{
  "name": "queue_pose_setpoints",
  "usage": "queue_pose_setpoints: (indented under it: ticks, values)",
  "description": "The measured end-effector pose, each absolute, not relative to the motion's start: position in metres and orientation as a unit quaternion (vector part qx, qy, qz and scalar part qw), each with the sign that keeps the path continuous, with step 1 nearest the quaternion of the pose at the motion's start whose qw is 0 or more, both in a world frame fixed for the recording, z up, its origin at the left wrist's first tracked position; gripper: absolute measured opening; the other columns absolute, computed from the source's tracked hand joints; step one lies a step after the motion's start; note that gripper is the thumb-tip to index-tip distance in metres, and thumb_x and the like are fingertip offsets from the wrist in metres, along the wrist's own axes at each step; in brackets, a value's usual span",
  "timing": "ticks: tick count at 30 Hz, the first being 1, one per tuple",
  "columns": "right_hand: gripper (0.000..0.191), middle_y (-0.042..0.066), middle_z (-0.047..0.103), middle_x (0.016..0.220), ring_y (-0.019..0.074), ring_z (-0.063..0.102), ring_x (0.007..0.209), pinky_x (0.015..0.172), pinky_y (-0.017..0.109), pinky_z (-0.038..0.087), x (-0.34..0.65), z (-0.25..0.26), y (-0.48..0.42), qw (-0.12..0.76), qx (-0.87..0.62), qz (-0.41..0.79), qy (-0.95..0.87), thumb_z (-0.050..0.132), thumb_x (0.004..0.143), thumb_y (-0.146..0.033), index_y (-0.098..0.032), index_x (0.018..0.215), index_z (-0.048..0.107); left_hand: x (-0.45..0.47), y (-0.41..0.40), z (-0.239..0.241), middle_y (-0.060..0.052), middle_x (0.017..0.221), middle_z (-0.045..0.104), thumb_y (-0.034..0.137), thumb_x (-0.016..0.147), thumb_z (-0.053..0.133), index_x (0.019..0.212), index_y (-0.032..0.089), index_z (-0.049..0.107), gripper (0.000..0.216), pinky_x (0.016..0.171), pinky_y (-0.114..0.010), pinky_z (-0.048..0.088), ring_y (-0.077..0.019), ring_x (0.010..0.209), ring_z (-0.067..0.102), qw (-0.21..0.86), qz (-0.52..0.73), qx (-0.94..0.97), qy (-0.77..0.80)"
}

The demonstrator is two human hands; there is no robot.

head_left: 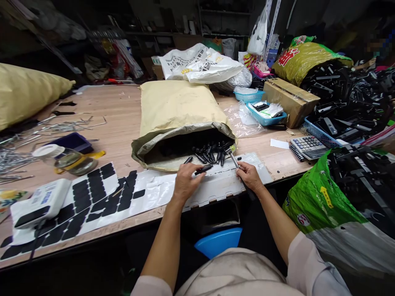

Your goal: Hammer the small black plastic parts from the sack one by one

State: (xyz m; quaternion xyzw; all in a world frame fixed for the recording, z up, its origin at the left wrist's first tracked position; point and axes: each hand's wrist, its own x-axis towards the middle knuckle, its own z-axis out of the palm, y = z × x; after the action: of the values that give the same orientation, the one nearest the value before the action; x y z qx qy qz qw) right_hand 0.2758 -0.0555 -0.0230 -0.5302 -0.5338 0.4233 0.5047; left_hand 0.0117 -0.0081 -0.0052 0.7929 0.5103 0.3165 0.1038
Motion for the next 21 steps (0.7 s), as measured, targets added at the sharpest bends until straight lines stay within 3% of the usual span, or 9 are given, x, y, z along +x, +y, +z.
queue_pose_setpoints:
  ticks: [9, 16, 21]
  values:
    - [0.042, 0.002, 0.070, 0.073, 0.0159, 0.062, 0.062, 0.060, 0.027, 0.053, 0.268, -0.018, -0.076, 0.479, -0.529, 0.317, -0.625, 0.061, 0.085, -0.028, -0.013, 0.123, 0.070, 0.020, -0.014, -0.024, -0.003, 0.089, 0.067, 0.035, 0.079, 0.076, 0.096, 0.025, 0.077, 0.020, 0.088, -0.037, 0.042, -0.0242, 0.097, 0.051, 0.256, 0.275, 0.784, 0.494]
    - [0.039, 0.008, 0.077, 0.112, 0.0255, 0.074, 0.096, 0.086, 0.034, 0.058, 0.247, -0.008, -0.106, 0.394, -0.476, 0.230, -0.751, 0.060, 0.086, -0.020, -0.020, 0.123, 0.070, 0.020, -0.015, -0.025, -0.002, 0.086, 0.066, 0.032, 0.077, 0.076, 0.087, 0.026, 0.078, 0.013, 0.085, -0.036, 0.042, -0.0238, 0.095, 0.051, 0.265, 0.288, 0.773, 0.500]
    - [0.039, 0.009, 0.078, 0.110, 0.0271, 0.075, 0.096, 0.087, 0.036, 0.059, 0.248, -0.012, -0.106, 0.351, -0.508, 0.199, -0.761, 0.060, 0.085, -0.019, -0.021, 0.122, 0.070, 0.021, -0.014, -0.028, -0.002, 0.085, 0.067, 0.030, 0.076, 0.078, 0.091, 0.025, 0.079, 0.016, 0.085, -0.035, 0.042, -0.0234, 0.095, 0.051, 0.260, 0.294, 0.774, 0.496]
